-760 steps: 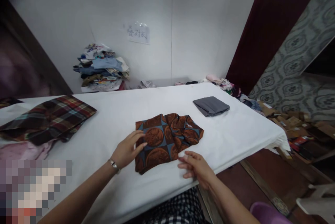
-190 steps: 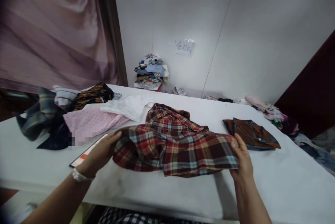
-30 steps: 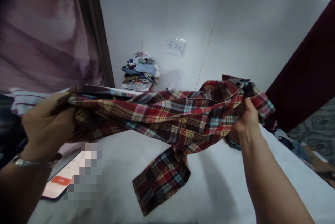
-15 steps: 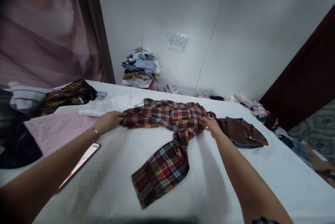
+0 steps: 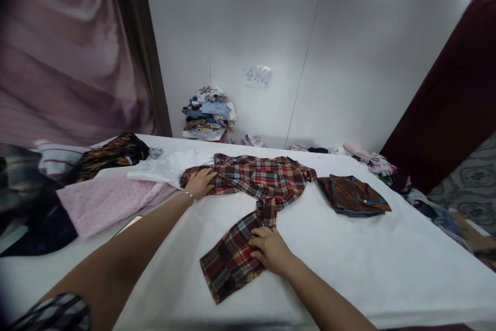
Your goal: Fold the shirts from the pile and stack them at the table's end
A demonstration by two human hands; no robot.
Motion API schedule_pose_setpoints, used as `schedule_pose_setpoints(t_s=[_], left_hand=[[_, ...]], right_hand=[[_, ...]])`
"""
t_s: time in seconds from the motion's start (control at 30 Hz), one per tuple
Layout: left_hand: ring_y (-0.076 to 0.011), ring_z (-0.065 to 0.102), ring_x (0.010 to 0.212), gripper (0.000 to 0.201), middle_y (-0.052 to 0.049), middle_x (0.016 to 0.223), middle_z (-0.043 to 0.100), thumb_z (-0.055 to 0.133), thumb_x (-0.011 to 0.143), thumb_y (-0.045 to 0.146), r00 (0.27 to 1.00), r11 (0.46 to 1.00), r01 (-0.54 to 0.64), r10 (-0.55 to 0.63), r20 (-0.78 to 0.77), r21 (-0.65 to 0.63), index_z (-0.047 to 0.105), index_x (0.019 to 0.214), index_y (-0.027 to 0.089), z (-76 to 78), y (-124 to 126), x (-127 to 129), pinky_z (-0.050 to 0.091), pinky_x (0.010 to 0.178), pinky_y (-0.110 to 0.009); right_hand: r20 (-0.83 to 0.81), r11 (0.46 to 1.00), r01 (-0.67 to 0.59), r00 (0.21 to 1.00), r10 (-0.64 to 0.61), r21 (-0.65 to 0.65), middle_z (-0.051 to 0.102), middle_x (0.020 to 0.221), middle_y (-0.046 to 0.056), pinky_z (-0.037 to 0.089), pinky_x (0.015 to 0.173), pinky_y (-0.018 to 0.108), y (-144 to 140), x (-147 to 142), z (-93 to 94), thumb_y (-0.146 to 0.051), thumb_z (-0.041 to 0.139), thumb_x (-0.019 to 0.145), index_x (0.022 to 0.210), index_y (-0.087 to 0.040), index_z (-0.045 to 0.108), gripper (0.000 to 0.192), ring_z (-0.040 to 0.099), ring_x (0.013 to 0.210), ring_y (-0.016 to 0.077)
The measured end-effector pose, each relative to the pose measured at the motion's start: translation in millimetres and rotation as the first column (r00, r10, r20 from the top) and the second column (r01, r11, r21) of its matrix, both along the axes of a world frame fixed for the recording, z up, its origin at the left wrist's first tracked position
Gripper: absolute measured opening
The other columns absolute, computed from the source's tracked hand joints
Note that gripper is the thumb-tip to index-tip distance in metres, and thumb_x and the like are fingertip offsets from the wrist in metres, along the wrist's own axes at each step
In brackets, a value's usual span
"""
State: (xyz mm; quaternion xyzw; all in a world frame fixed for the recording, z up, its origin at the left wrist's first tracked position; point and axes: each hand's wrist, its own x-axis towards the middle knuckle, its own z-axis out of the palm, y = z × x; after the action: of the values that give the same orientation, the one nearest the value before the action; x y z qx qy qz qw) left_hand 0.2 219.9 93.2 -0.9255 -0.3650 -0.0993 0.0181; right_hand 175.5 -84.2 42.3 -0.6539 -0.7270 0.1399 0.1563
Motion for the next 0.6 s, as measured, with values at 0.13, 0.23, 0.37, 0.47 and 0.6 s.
schedule_pose_setpoints(t_s=[0.13, 0.23, 0.37, 0.47, 0.6], left_hand=[[-0.0268, 0.035, 0.137, 0.058, -0.013, 0.151, 0.038, 0.056, 0.083, 0.019, 0.998, 0.998, 0.055, -0.055, -0.021, 0.007, 0.044, 0.14, 0.025, -6.0, -5.0, 18.4, 0.029, 0.109, -0.05], [-0.0273, 0.034, 0.138, 0.061, -0.011, 0.151, 0.038, 0.058, 0.081, 0.016, 0.994, 0.995, 0.097, -0.097, -0.044, -0.001, 0.045, 0.139, 0.027, -12.0, -11.5, 30.8, 0.028, 0.11, -0.05], [-0.0291, 0.033, 0.138, 0.059, -0.011, 0.15, 0.039, 0.057, 0.082, 0.017, 0.992, 0.993, 0.119, -0.118, -0.052, 0.003, 0.045, 0.139, 0.027, -18.6, -11.6, 40.5, 0.028, 0.109, -0.051], [-0.029, 0.033, 0.137, 0.053, -0.012, 0.149, 0.04, 0.055, 0.084, 0.017, 0.99, 0.991, 0.133, -0.132, -0.043, 0.016, 0.049, 0.136, 0.026, -21.0, -7.3, 45.1, 0.028, 0.108, -0.052], [-0.03, 0.038, 0.133, 0.043, -0.013, 0.142, 0.048, 0.053, 0.084, 0.014, 0.991, 0.991, 0.133, -0.132, -0.021, 0.029, 0.058, 0.126, 0.024, -21.2, -5.6, 50.6, 0.028, 0.106, -0.056]], right_hand=[[-0.035, 0.98, 0.04, 0.999, -0.034, 0.194, 0.065, 0.091, 0.006, 0.043, 0.081, 0.033, 9.5, 10.1, -12.3, -0.016, 0.046, 0.088, 0.081, -0.019, 0.065, 0.02, 0.056, 0.086, 0.0187], [-0.189, 0.96, 0.147, 0.977, -0.103, 0.239, 0.06, 0.079, 0.004, 0.043, 0.073, 0.03, 9.6, 14.5, -4.6, -0.015, 0.042, 0.088, 0.077, -0.019, 0.058, 0.02, 0.054, 0.077, 0.0172], [-0.313, 0.924, 0.333, 0.912, -0.264, 0.19, 0.062, 0.085, 0.005, 0.045, 0.077, 0.031, -5.6, 13.5, 18.7, -0.029, 0.045, 0.09, 0.09, -0.021, 0.062, 0.02, 0.057, 0.082, 0.0187], [-0.179, 0.915, 0.401, 0.904, -0.387, 0.047, 0.064, 0.109, 0.009, 0.045, 0.086, 0.035, -19.0, 2.9, 22.7, -0.041, 0.056, 0.085, 0.125, -0.023, 0.058, 0.044, 0.059, 0.098, 0.0238], [-0.041, 0.895, 0.439, 0.896, -0.443, -0.078, 0.062, 0.117, 0.01, 0.045, 0.082, 0.034, -18.0, -10.1, 3.4, -0.026, 0.06, 0.078, 0.12, -0.024, 0.064, 0.043, 0.062, 0.097, 0.025]])
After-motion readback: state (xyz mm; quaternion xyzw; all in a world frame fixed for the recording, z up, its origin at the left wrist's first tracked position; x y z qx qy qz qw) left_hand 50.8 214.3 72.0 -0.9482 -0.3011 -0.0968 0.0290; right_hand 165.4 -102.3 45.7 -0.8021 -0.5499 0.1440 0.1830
